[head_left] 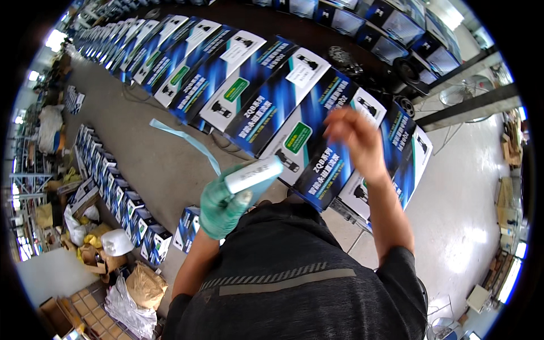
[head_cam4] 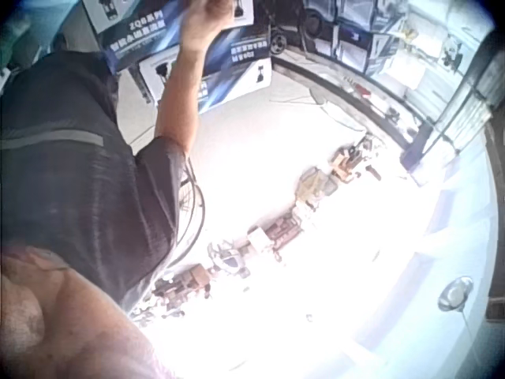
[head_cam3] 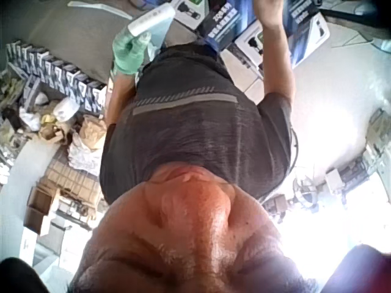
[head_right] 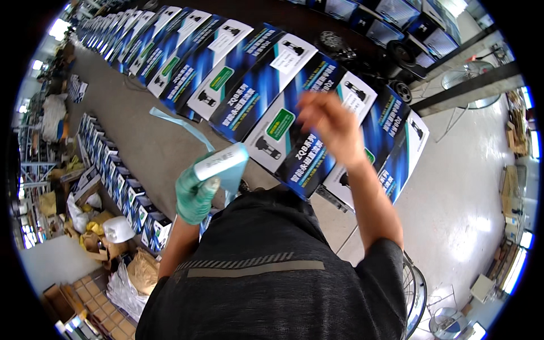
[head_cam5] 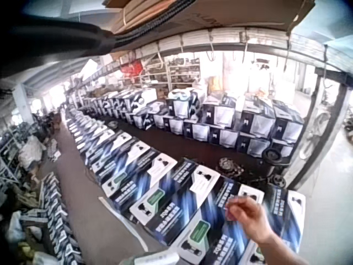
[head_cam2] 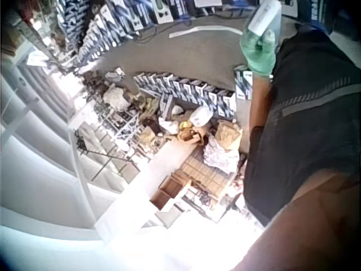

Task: The person stands in a warehouse aisle and applies white labels to a row of blue and white product boxes. They hold a roll of labels in their left hand and use their right hand to peel and stick each label onto the top surface of the boxes. The person moves along the row, repeating the process for multiple boxes.

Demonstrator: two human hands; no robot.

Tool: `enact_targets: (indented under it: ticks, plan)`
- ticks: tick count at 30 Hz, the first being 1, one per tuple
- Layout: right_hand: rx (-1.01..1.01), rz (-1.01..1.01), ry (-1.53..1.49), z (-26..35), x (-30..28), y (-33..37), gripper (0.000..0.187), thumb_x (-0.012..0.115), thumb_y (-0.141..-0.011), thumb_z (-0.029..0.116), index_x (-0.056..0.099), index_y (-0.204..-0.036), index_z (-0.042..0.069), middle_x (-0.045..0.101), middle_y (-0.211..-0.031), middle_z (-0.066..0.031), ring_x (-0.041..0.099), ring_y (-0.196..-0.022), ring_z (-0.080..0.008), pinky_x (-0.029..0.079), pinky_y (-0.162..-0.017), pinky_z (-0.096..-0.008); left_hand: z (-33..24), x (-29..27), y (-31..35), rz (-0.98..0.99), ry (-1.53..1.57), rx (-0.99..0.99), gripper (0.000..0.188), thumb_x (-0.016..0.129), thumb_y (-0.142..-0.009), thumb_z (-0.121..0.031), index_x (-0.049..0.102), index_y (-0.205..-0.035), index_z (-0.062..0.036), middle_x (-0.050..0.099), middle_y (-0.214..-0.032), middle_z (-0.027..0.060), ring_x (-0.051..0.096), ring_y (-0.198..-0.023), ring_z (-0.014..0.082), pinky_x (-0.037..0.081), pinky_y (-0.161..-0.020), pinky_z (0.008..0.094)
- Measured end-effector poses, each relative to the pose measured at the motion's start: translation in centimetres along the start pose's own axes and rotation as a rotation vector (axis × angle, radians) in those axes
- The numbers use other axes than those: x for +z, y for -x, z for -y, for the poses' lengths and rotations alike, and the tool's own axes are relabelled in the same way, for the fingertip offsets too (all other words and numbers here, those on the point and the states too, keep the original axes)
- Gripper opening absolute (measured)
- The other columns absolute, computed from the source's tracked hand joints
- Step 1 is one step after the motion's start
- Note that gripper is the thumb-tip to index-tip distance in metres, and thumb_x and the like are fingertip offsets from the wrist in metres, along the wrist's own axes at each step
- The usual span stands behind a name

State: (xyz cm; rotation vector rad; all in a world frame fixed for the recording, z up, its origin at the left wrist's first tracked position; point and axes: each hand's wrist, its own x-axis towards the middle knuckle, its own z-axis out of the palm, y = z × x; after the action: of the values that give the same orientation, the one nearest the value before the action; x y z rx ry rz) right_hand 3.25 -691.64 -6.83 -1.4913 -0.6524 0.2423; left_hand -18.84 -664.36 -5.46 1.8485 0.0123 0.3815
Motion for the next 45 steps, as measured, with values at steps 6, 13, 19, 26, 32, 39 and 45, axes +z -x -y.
enact_targets:
  ticks: [6,13,19,26,32,39,45]
  plan:
    - [-0.054,0.152,-0.010,5.8,8.4,4.0,0.043,0.081,-0.093,0.010,0.065,-0.133,0.005,0.058,-0.108,-0.0052,0.059,-0.082,-0.0088,0.050,-0.063,-0.0234,0.5,0.3,-2.1,0.145,-0.169,0.303,0.025,0.075,-0.096,-0.016,0.074,-0.120,-0.0098,0.072,-0.125,0.0162,0.072,-0.113,0.0351,0.054,-0.101,0.0460]
    - [0.155,0.103,-0.213,5.3,8.8,5.4,0.041,0.077,-0.094,-0.001,0.064,-0.133,0.003,0.064,-0.098,-0.0028,0.059,-0.075,-0.0052,0.049,-0.063,-0.0248,0.4,0.8,-2.8,0.162,-0.402,0.512,0.037,0.078,-0.088,-0.015,0.069,-0.123,-0.0127,0.071,-0.128,0.0105,0.067,-0.125,0.0363,0.046,-0.111,0.0545]
    - [0.222,0.167,-0.235,5.7,8.6,5.7,0.042,0.071,-0.099,-0.002,0.061,-0.140,0.002,0.075,-0.098,-0.0087,0.073,-0.087,-0.0104,0.059,-0.074,-0.0263,-0.1,0.8,-3.0,0.216,-0.439,0.532,0.033,0.071,-0.091,-0.012,0.069,-0.123,-0.0086,0.068,-0.137,0.0115,0.065,-0.128,0.0369,0.046,-0.112,0.0547]
    - [0.086,0.176,-0.174,4.8,8.1,6.2,0.029,0.073,-0.097,-0.001,0.070,-0.125,-0.001,0.077,-0.101,-0.0103,0.076,-0.090,-0.0131,0.060,-0.075,-0.0262,-0.5,1.4,-2.2,0.255,-0.321,0.446,0.037,0.067,-0.095,-0.017,0.066,-0.131,-0.0074,0.066,-0.140,0.0147,0.062,-0.131,0.0382,0.044,-0.115,0.0525]
    - [-0.052,0.143,-0.217,3.5,7.8,7.0,0.020,0.075,-0.094,-0.005,0.074,-0.113,0.001,0.073,-0.105,-0.0095,0.073,-0.091,-0.0162,0.059,-0.076,-0.0278,-0.9,2.1,-2.1,0.282,-0.232,0.370,0.056,0.077,-0.090,-0.034,0.064,-0.138,-0.0072,0.061,-0.146,0.0164,0.060,-0.133,0.0402,0.044,-0.115,0.0502]
    - [-0.219,0.115,0.043,6.0,5.8,7.8,0.021,0.079,-0.085,-0.003,0.080,-0.098,0.013,0.055,-0.141,-0.0116,0.048,-0.135,-0.0305,0.048,-0.102,-0.0434,1.1,3.4,-1.2,0.241,0.176,0.032,0.090,0.094,-0.072,-0.044,0.060,-0.144,-0.0001,0.054,-0.153,0.0248,0.054,-0.142,0.0404,0.044,-0.117,0.0482]
    - [-0.269,0.173,-0.211,5.4,-3.3,10.1,0.008,0.072,-0.096,0.000,0.076,-0.103,0.003,0.070,-0.103,-0.0093,0.069,-0.102,-0.0209,0.058,-0.087,-0.0353,1.9,3.9,-0.5,0.139,0.022,0.079,0.111,0.093,-0.068,-0.062,0.052,-0.150,0.0017,0.056,-0.149,0.0214,0.061,-0.131,0.0344,0.054,-0.103,0.0426]
